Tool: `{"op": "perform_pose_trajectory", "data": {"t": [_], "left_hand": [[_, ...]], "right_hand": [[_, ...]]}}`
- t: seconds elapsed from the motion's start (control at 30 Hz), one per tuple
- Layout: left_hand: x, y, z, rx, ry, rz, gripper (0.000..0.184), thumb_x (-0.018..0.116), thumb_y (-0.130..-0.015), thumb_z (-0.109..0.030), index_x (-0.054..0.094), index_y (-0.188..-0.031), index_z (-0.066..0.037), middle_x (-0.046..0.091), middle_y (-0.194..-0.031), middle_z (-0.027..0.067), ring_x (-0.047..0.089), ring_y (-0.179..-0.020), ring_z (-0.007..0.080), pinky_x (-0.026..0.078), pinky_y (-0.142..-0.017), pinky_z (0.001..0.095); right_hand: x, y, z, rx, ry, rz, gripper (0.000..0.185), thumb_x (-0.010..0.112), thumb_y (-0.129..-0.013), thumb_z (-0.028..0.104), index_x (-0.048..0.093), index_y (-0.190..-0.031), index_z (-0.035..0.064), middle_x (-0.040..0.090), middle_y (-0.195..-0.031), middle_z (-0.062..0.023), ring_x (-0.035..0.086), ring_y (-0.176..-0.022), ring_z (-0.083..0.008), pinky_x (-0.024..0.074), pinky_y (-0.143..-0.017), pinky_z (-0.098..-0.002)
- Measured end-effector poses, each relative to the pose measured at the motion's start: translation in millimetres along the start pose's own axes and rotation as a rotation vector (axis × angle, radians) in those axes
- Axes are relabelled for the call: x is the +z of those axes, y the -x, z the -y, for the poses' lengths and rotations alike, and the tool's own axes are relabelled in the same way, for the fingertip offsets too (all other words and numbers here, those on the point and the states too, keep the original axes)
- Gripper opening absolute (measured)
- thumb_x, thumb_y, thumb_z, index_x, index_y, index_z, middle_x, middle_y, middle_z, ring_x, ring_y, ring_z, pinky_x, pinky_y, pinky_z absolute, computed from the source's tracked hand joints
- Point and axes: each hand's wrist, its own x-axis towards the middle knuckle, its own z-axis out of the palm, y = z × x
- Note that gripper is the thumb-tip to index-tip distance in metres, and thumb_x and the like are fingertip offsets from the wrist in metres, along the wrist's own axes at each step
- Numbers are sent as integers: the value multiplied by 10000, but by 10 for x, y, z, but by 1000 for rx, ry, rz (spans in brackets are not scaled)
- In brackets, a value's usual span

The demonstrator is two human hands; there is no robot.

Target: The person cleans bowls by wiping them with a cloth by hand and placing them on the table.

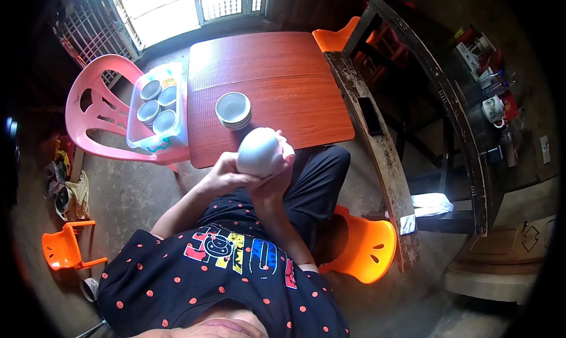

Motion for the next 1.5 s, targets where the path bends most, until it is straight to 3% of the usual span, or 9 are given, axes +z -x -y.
{"op": "perform_pose_trajectory", "data": {"t": [0.07, 0.2, 0.57, 0.8, 0.97, 1.1, 1.17, 1.3, 1.5], "left_hand": [[108, -13, -29, 12, -144, -34, 246, 734, -792, -48, 663, -1018, 18, 675, -911, 49, 608, -875, 96, 499, -798, 269], [-67, -19, -170, -226, 401, -15, 497, 769, -765, -223, 575, -1142, 37, 632, -1066, 83, 610, -967, 173, 484, -899, 343], [-148, -48, 94, -9, 1012, -112, 587, 650, -861, -274, 415, -1317, 13, 550, -1237, 179, 566, -1126, 283, 486, -950, 428], [-37, 87, 67, -75, 674, 19, 676, 824, -695, -214, 486, -1260, -61, 585, -1178, 94, 583, -1090, 225, 473, -959, 410], [-120, 84, 69, 8, 851, 3, 606, 800, -723, -211, 528, -1209, 26, 618, -1126, 121, 603, -1037, 227, 473, -956, 426], [-103, 91, 61, -33, 705, 40, 522, 783, -728, -138, 565, -1181, 3, 631, -1101, 103, 609, -1007, 197, 493, -912, 370], [-164, 157, 62, -94, 601, 131, 520, 785, -714, -120, 568, -1172, -3, 632, -1086, 92, 610, -992, 186, 495, -893, 340], [37, 198, -152, -60, 290, 171, 468, 780, -694, -74, 587, -1115, -9, 633, -998, 39, 606, -912, 123, 484, -803, 271], [40, 215, -187, -102, 77, 30, 340, 765, -763, -115, 627, -1043, 21, 652, -943, 43, 601, -875, 104, 480, -810, 263]], "right_hand": [[-173, -160, 109, 283, -260, 249, 524, 616, -849, 417, 527, -1192, 31, 575, -1163, -96, 579, -1067, -243, 531, -834, -376], [194, -267, 518, 263, 863, 328, 426, 490, -901, 294, 530, -1177, -28, 596, -1190, -164, 584, -1085, -262, 519, -858, -362], [44, -8, -15, -1318, 1711, 533, 358, 439, -933, 185, 512, -1241, 18, 493, -1319, -217, 464, -1235, -385, 357, -1034, -489], [744, -365, 604, -6, 1452, 1149, 244, 531, -874, 164, 688, -966, 2, 683, -1028, -127, 613, -1049, -300, 482, -910, -422], [205, -91, 247, -830, 1493, 698, 260, 408, -973, 156, 502, -1164, 7, 566, -1196, -234, 545, -1148, -358, 429, -984, -454], [149, 58, 138, -874, 1395, 563, 336, 472, -946, 237, 480, -1197, 14, 539, -1244, -210, 547, -1139, -359, 430, -977, -454], [449, -61, 437, -213, 1147, 626, 299, 548, -858, 217, 616, -1042, -9, 609, -1117, -196, 593, -1077, -318, 476, -911, -430], [972, -22, 663, -116, 1760, 1251, 222, 576, -812, 195, 689, -952, 65, 651, -1093, -129, 617, -1023, -261, 499, -872, -390], [156, -89, 290, -34, 834, 314, 275, 502, -914, 220, 593, -1032, -12, 615, -1136, -141, 595, -1052, -278, 479, -920, -397]]}}
